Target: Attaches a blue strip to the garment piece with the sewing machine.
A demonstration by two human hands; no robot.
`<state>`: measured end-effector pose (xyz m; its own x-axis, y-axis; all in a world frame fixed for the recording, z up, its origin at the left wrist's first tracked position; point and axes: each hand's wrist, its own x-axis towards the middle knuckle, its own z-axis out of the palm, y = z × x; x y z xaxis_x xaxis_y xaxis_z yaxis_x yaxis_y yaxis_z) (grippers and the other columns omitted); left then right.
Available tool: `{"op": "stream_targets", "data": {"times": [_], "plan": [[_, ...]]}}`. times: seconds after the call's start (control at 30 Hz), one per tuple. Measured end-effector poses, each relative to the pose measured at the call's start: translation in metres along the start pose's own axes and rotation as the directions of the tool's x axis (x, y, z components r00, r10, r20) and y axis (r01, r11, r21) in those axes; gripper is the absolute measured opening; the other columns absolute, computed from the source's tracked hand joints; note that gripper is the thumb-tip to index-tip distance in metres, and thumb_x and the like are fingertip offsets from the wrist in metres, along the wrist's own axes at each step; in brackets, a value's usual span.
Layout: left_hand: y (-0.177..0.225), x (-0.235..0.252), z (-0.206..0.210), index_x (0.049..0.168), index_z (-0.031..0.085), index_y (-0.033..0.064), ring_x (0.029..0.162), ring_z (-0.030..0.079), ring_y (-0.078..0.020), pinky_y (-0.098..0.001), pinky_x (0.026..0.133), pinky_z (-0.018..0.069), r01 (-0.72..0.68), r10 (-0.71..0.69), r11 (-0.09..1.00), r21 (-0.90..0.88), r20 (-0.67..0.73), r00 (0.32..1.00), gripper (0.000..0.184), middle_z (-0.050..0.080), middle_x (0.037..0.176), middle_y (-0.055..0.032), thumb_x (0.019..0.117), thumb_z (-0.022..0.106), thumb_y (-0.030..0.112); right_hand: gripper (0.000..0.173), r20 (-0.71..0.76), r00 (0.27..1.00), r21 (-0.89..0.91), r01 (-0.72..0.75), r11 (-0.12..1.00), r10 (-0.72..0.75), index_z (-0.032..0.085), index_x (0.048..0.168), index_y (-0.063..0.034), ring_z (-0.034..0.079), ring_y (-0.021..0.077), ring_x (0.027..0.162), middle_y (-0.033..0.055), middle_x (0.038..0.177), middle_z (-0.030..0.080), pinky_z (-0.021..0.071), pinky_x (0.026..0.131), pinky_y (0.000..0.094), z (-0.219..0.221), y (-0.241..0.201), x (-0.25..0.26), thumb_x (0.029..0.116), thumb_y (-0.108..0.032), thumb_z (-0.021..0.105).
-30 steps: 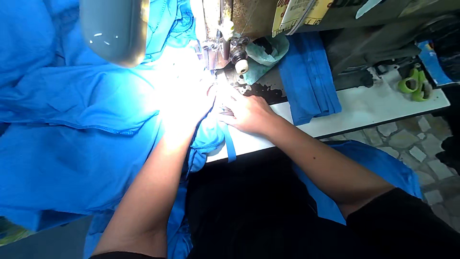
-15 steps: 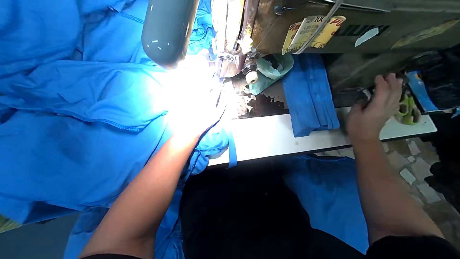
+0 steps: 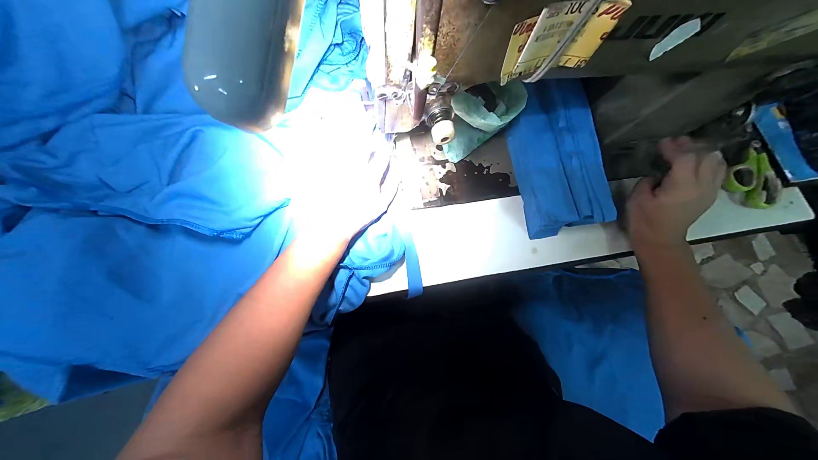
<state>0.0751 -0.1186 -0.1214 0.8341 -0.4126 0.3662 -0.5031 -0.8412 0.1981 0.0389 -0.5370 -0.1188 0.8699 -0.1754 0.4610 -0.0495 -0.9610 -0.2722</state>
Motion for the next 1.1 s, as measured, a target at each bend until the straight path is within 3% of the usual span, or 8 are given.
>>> {"op": "stream_targets", "data": {"times": [0.13, 0.3, 0.4, 0.5, 0.6, 0.77, 0.9, 1.1], "plan": [[0.0, 0.0, -0.001, 0.123, 0.071, 0.0012, 0.121, 0.06, -0.0441, -0.062, 0.1, 0.041, -0.003, 0.003, 0.999, -0.046, 0.006, 1.0, 0.043, 0.064, 0.129, -0.025, 0.102, 0.05, 0.033, 0.04, 0.208, 0.973, -0.058, -0.086, 0.995, 0.096, 0.057, 0.137, 0.0086, 0.046, 0.0598, 0.132, 0.0373, 0.143, 0.05, 0.0333, 0.107, 0.074, -0.014, -0.008, 0.01, 0.0984, 0.001, 0.051], [-0.003, 0.001, 0.001, 0.13, 0.068, 0.0045, 0.128, 0.056, -0.044, -0.0632, 0.106, 0.0368, 0.0, 0.0, 1.0, -0.009, 0.045, 0.999, 0.048, 0.062, 0.135, -0.024, 0.1035, 0.046, 0.038, 0.047, -0.065, 0.996, 0.191, -0.043, 0.981, 0.057, 0.048, 0.146, 0.0083, 0.037, 0.0401, 0.149, 0.0306, 0.156, 0.041, 0.0345, 0.12, 0.0456, -0.031, -0.019, -0.002, 0.1004, 0.0, 0.041], [-0.002, 0.006, -0.003, 0.132, 0.067, 0.0037, 0.131, 0.055, -0.0442, -0.0639, 0.107, 0.0363, 0.014, -0.014, 1.0, -0.01, 0.069, 0.998, 0.048, 0.06, 0.139, -0.0239, 0.1043, 0.045, 0.037, 0.033, -0.289, 0.942, 0.345, 0.271, 0.899, -0.172, 0.056, 0.127, 0.0155, 0.06, 0.0278, 0.126, 0.0298, 0.134, 0.059, 0.051, 0.103, 0.0353, -0.036, -0.049, -0.023, 0.1032, -0.004, 0.043], [-0.002, 0.003, -0.002, 0.136, 0.066, 0.0065, 0.133, 0.053, -0.043, -0.0635, 0.111, 0.0335, 0.017, -0.016, 1.0, -0.008, 0.058, 0.998, 0.049, 0.059, 0.141, -0.0219, 0.1047, 0.045, 0.039, 0.025, -0.155, 0.914, 0.478, 0.401, 0.782, -0.375, 0.062, 0.113, 0.0099, 0.065, 0.0132, 0.097, 0.0199, 0.115, 0.064, 0.0559, 0.083, 0.0263, -0.044, -0.105, -0.055, 0.1032, -0.008, 0.047], [0.0, 0.002, -0.003, 0.131, 0.069, 0.0067, 0.126, 0.058, -0.0444, -0.0648, 0.105, 0.0388, -0.014, 0.015, 0.999, 0.047, -0.03, 0.999, 0.047, 0.064, 0.133, -0.0224, 0.1023, 0.049, 0.038, 0.028, 0.113, 0.772, 0.604, 0.447, 0.66, -0.626, 0.074, 0.104, 0.005, 0.073, 0.029, 0.083, 0.0209, 0.109, 0.072, 0.06, 0.069, 0.0432, -0.031, -0.167, -0.085, 0.0797, -0.003, 0.063], [0.002, -0.002, -0.013, 0.137, 0.066, 0.0073, 0.14, 0.048, -0.0421, -0.0657, 0.116, 0.0285, -0.006, -0.001, 0.998, 0.07, 0.091, 0.996, 0.052, 0.057, 0.145, -0.021, 0.1043, 0.042, 0.041, 0.019, 0.318, 0.444, 0.682, 0.507, 0.528, -0.838, 0.072, 0.111, -0.0034, 0.069, 0.0343, 0.069, 0.0222, 0.117, 0.068, 0.0558, 0.057, 0.0492, -0.014, -0.219, -0.108, 0.0943, -0.006, 0.064], [0.033, -0.055, -0.063, 0.135, 0.066, 0.002, 0.136, 0.054, -0.0408, -0.0611, 0.11, 0.0396, 0.083, -0.018, 0.979, -0.185, 0.329, 0.944, 0.059, 0.056, 0.147, -0.0216, 0.1015, 0.043, 0.045, 0.021, 0.632, 0.436, 0.518, 0.377, 0.768, -0.641, 0.069, 0.111, 0.0055, 0.07, 0.0456, 0.091, 0.0276, 0.127, 0.064, 0.0546, 0.074, 0.0604, -0.035, -0.193, -0.075, 0.0961, -0.001, 0.056], [0.039, -0.097, -0.097, 0.083, 0.07, -0.0044, 0.096, 0.073, -0.0373, -0.0557, 0.079, 0.0575, -0.067, 0.11, 0.978, -0.196, 0.219, 0.969, 0.021, 0.074, 0.105, -0.0205, 0.0884, 0.058, 0.011, 0.032, 0.598, 0.563, 0.607, 0.146, 0.781, -0.57, 0.067, 0.129, 0.0016, 0.063, 0.0375, 0.12, 0.0237, 0.135, 0.062, 0.0479, 0.102, 0.0543, -0.025, -0.21, -0.025, 0.1016, -0.003, 0.051]]}}
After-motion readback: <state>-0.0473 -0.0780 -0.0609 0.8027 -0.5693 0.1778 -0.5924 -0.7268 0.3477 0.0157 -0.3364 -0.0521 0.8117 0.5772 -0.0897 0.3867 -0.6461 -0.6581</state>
